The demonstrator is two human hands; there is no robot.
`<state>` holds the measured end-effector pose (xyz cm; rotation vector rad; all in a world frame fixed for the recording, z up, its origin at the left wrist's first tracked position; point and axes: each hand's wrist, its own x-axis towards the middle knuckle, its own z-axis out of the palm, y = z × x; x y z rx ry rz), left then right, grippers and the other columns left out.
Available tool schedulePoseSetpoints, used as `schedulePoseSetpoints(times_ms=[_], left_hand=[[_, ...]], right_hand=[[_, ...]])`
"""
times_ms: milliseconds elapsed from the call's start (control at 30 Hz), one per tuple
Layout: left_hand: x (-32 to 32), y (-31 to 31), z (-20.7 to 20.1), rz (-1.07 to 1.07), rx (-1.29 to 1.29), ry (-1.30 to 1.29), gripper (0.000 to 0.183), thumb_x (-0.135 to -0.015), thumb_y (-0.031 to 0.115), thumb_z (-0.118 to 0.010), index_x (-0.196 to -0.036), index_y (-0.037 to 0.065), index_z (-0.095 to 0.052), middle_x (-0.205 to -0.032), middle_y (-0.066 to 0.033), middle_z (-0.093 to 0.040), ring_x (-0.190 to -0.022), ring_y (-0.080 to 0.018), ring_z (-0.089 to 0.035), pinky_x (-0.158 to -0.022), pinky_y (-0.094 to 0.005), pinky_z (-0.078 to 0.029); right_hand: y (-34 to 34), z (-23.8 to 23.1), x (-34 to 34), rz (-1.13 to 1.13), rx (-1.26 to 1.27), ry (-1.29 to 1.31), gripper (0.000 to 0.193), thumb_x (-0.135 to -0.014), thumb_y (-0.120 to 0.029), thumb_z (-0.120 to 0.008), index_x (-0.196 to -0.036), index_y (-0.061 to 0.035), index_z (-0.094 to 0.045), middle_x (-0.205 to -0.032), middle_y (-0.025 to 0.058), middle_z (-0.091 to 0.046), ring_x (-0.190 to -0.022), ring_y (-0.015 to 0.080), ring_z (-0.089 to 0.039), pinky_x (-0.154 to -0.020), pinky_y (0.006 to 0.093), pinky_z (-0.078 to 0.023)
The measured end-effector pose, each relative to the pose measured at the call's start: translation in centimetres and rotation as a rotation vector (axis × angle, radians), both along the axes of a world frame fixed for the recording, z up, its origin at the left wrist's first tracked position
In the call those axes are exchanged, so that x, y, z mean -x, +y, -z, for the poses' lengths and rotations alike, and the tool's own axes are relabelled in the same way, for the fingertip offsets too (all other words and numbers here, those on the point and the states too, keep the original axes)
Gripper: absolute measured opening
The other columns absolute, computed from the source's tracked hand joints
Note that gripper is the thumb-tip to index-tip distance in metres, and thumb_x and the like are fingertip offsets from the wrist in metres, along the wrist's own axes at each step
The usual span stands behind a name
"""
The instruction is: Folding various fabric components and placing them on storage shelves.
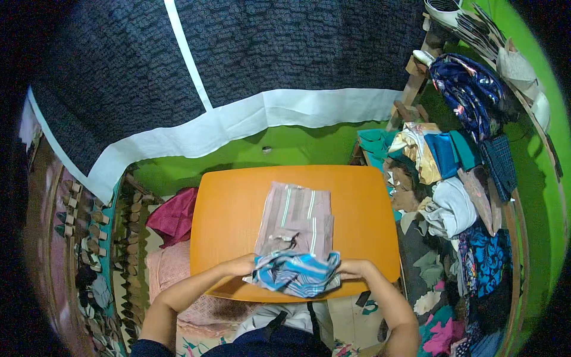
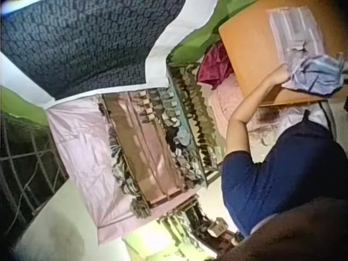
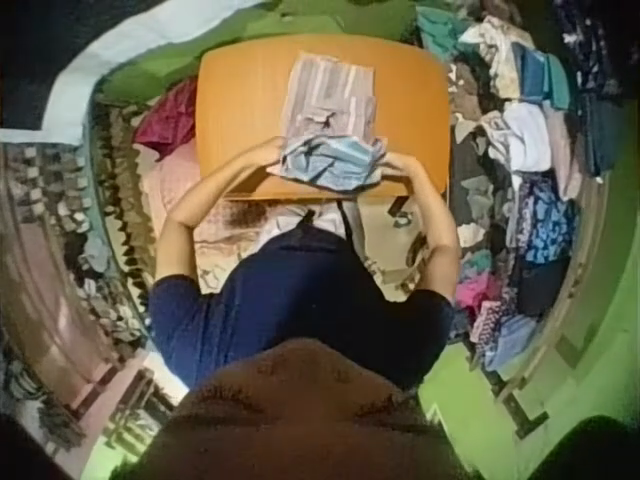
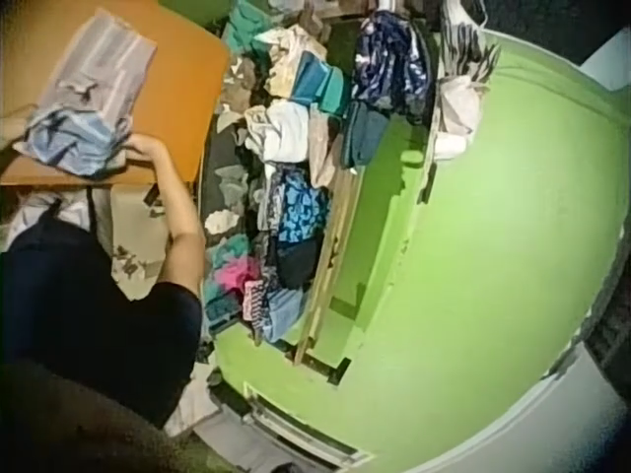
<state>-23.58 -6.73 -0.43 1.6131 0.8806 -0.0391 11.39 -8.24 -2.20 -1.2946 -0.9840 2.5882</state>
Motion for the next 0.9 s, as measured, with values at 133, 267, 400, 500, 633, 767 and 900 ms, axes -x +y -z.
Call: schedulePoseSetpoints(times_ms=[133,267,400,500,633,767,900], left_hand=[[-1.9,1.1,1.1,-0.431,0.088,-0.384,0.030,-0.084,0.016,-0.044,-0.104,-0.003,-0.056,-0.108,-0.0056,-0.056,-0.095,-0.0173,-0.053,-0.084,-0.0291,-0.042],[-2.1,6.5,1.4,-0.797,0.176,-0.288,0.035,-0.084,0.022,-0.049,-0.109,-0.003,-0.052,-0.101,-0.0104,-0.059,-0.090,-0.0176,-0.055,-0.079,-0.0289,-0.045],[-2.7,10.2,3.5,-1.111,-0.184,-0.018,0.056,-0.082,0.034,-0.055,-0.118,-0.008,-0.041,-0.100,-0.0167,-0.059,-0.088,-0.0201,-0.057,-0.077,-0.0296,-0.045],[-4.6,11.5,4.6,-1.029,-0.250,0.067,0.069,-0.079,0.041,-0.059,-0.121,-0.008,-0.035,-0.105,-0.0216,-0.057,-0.093,-0.0257,-0.058,-0.080,-0.0321,-0.045],[-4.3,11.3,4.6,-0.990,-0.394,0.212,0.044,-0.082,0.033,-0.055,-0.107,-0.003,-0.048,-0.095,-0.0230,-0.060,-0.087,-0.0333,-0.059,-0.074,-0.0388,-0.046],[-4.6,11.2,5.6,-1.055,-0.489,0.313,0.027,-0.084,0.026,-0.050,-0.095,0.002,-0.054,-0.084,-0.0190,-0.061,-0.079,-0.0342,-0.059,-0.067,-0.0416,-0.046],[-4.8,10.1,5.6,-1.122,-0.584,0.367,0.029,-0.085,0.028,-0.047,-0.097,0.002,-0.054,-0.087,-0.0181,-0.059,-0.080,-0.0331,-0.058,-0.069,-0.0402,-0.045]], right_hand=[[3.3,-0.3,-0.6,0.180,0.011,0.145,0.034,-0.080,-0.005,-0.053,-0.112,0.0026,-0.051,-0.115,0.0093,-0.055,-0.102,0.0183,-0.055,-0.091,0.0345,-0.043],[9.9,1.5,0.2,0.496,-0.036,0.209,0.033,-0.082,-0.013,-0.050,-0.112,0.0030,-0.049,-0.110,0.0125,-0.056,-0.095,0.0245,-0.057,-0.086,0.0389,-0.045],[13.4,4.5,2.4,0.649,-0.037,-0.056,0.030,-0.083,-0.015,-0.051,-0.108,0.0003,-0.051,-0.102,0.0115,-0.059,-0.090,0.0236,-0.058,-0.083,0.0379,-0.046],[13.7,7.4,1.9,0.845,-0.191,-0.063,0.026,-0.083,-0.019,-0.056,-0.105,-0.0049,-0.052,-0.097,0.0089,-0.059,-0.087,0.0205,-0.057,-0.077,0.0330,-0.047],[15.0,7.5,3.3,0.930,-0.549,-0.181,0.024,-0.084,-0.020,-0.056,-0.101,-0.0030,-0.053,-0.089,0.0088,-0.059,-0.079,0.0156,-0.055,-0.073,0.0274,-0.043],[16.5,8.9,2.1,0.713,-0.867,-0.468,0.028,-0.085,-0.025,-0.054,-0.102,-0.0027,-0.053,-0.088,0.0131,-0.060,-0.081,0.0225,-0.057,-0.074,0.0317,-0.044],[16.4,7.3,4.3,0.534,-1.283,-1.160,0.034,-0.082,-0.025,-0.054,-0.107,-0.0020,-0.050,-0.095,0.0149,-0.058,-0.089,0.0315,-0.054,-0.082,0.0395,-0.040]])
